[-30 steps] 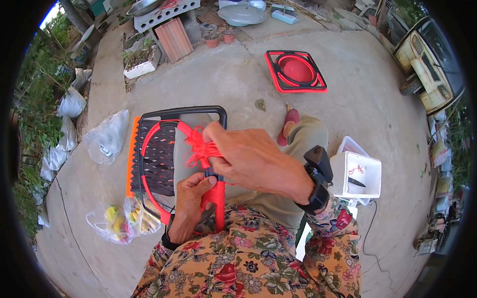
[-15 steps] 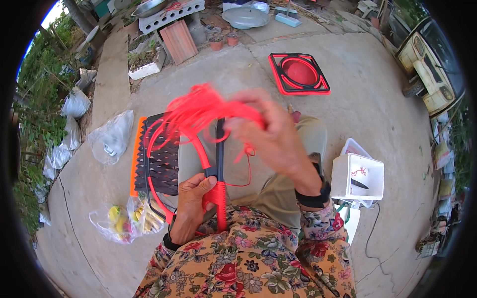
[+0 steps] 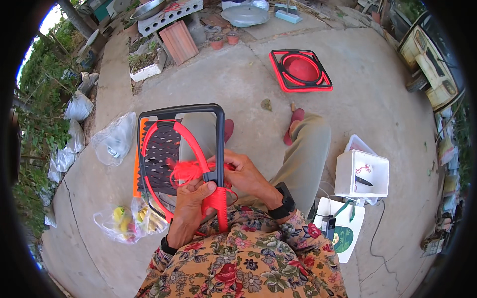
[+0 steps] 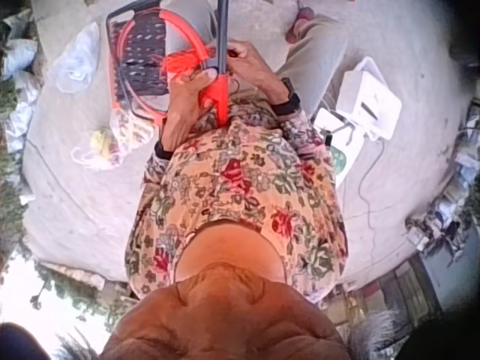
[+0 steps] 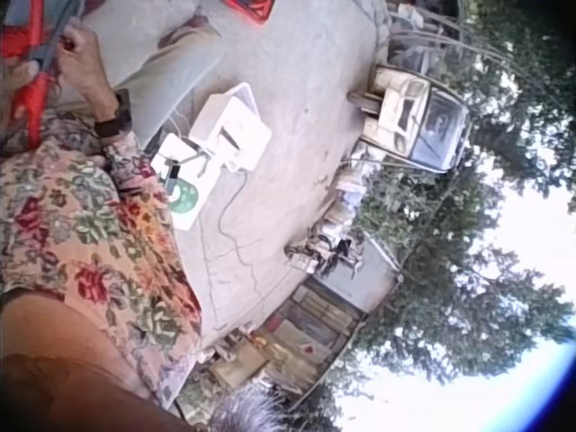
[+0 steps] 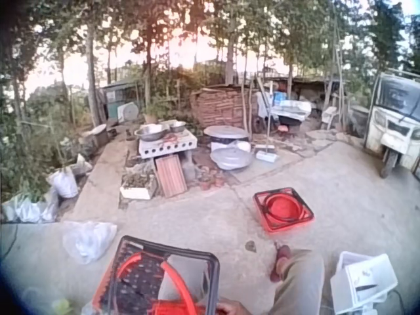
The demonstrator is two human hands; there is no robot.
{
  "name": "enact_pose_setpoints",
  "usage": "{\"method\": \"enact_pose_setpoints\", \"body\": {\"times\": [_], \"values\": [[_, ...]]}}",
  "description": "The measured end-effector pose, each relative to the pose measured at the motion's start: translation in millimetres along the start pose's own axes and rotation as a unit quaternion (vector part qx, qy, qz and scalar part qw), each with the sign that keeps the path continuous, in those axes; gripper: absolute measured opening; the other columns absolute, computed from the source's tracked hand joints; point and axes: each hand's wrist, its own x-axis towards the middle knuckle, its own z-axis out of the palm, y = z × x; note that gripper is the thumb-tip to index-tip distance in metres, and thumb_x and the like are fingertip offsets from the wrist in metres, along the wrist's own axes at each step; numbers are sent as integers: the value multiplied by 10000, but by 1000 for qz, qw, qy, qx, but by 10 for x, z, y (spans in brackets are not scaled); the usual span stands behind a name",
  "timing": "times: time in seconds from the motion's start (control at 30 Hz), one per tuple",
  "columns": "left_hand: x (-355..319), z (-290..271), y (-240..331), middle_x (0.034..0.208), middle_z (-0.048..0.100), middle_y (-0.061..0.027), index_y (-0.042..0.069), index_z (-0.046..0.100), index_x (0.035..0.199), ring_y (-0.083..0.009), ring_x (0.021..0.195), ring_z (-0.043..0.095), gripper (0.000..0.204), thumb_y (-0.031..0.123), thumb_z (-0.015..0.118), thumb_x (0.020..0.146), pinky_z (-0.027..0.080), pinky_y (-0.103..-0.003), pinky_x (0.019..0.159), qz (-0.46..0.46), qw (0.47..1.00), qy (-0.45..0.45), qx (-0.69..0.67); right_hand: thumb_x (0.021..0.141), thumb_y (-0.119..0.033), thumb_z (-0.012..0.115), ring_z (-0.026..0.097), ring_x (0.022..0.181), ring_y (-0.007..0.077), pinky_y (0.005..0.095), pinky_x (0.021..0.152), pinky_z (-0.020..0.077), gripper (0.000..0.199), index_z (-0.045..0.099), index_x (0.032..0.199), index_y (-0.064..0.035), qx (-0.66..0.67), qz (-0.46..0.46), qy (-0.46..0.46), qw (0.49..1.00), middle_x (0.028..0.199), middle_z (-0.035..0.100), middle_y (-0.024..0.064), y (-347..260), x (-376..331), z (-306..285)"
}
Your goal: The person is seen wrapping a red thread around a piece of furniture frame.
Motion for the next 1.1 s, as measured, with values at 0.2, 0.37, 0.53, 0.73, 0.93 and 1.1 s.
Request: {"method": "enact_pose_setpoints", "body": {"times": [0.2, 0.37, 0.53, 0.73, 0.93, 1.1], "values": [[51, -45, -91, 849, 685, -94, -2, 613, 1043, -107, 516, 576, 266, 55, 720, 806, 340, -214, 328, 56, 996, 63, -7, 873, -101, 607, 536, 1022, 124, 264, 843, 444, 200, 628, 1054, -17, -151, -73, 12, 986, 999, 578, 58, -236, -154, -10], [115, -165, -149, 807, 688, -86, 14, 641, 989, -103, 489, 567, 208, 63, 723, 804, 331, -203, 315, 32, 995, 95, 4, 887, -116, 607, 552, 829, 108, 246, 748, 451, 229, 600, 1095, -18, -147, 25, 73, 986, 940, 610, 26, -354, -657, -183], [102, -4, -103, 820, 692, -86, 11, 641, 996, -88, 489, 562, 205, 58, 715, 810, 332, -197, 311, 57, 996, 69, 15, 952, -154, 539, 518, 682, 59, 221, 610, 437, 211, 600, 1104, -20, 72, 187, 23, 980, 709, 527, -18, 24, -691, 133], [95, -3, -107, 804, 685, -69, 22, 640, 978, -67, 473, 534, 166, 24, 694, 821, 328, -197, 319, 74, 995, 71, 14, 925, -143, 586, 566, 771, 118, 255, 694, 466, 233, 615, 1125, -28, 96, -62, 196, 974, 858, 604, 37, -54, -448, 47], [156, 45, -219, 775, 666, -37, 47, 636, 943, -65, 466, 520, 149, 10, 696, 811, 325, -213, 323, 110, 989, 92, 32, 774, -146, 659, 553, 1042, 260, 372, 950, 395, 366, 631, 1111, -7, -464, -395, -72, 790, 1026, 613, 119, -713, 230, 69], [132, 36, -210, 771, 653, -27, 72, 626, 925, -69, 469, 522, 168, -16, 682, 794, 322, -223, 327, 117, 985, 115, 44, 733, -225, 662, 561, 938, 263, 400, 924, 395, 380, 629, 1029, 12, -525, -352, -67, 772, 935, 623, 93, -529, 370, 203]]}}
